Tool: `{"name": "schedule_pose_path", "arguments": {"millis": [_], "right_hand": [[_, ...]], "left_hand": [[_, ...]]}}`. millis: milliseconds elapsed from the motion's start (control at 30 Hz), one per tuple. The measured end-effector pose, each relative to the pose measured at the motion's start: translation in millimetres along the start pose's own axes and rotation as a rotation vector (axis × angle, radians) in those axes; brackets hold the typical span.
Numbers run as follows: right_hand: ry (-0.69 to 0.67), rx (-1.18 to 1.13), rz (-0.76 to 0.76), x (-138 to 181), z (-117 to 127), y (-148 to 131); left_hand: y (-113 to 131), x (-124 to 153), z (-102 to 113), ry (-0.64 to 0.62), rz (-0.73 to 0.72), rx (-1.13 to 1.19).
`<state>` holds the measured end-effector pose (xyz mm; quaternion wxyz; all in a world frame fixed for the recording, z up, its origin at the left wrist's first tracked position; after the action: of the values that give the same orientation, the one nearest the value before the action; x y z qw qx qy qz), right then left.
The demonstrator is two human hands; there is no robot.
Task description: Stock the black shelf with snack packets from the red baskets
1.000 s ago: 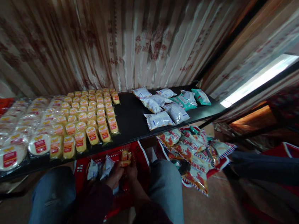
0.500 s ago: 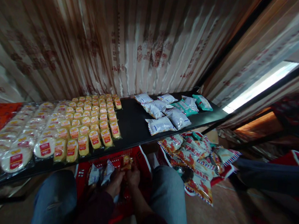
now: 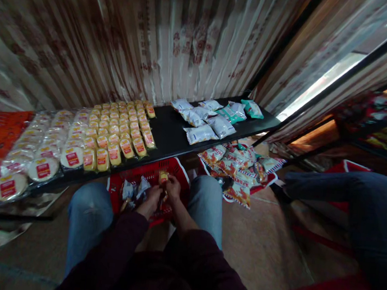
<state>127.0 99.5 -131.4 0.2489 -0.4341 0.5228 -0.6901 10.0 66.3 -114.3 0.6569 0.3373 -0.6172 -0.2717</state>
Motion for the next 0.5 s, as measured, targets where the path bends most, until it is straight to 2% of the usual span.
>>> {"name": "schedule_pose_path", "arguments": {"millis": [200, 500], "right_hand": [[-0.035, -0.185, -0.063, 13.7, -5.3, 13.8], [-0.133, -0.323, -0.061, 30.2, -10.7, 11.6]], "left_hand": [[0.8, 10.2, 14.6, 0.041, 0.018, -0.007], [3.1, 26.8, 29.3, 0.123, 0.019, -0.031]]}}
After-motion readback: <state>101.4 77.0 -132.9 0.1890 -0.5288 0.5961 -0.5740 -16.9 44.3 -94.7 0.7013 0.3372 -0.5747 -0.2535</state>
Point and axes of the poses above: each hand's wrist, its own x-axis away from the middle knuckle, its own z-axis out of the back of the hand, y = z × x, the point moved 6 cm from there along -x, towards the middle knuckle, and after that the axes turned 6 degrees about -x, right-handed, at the moved point
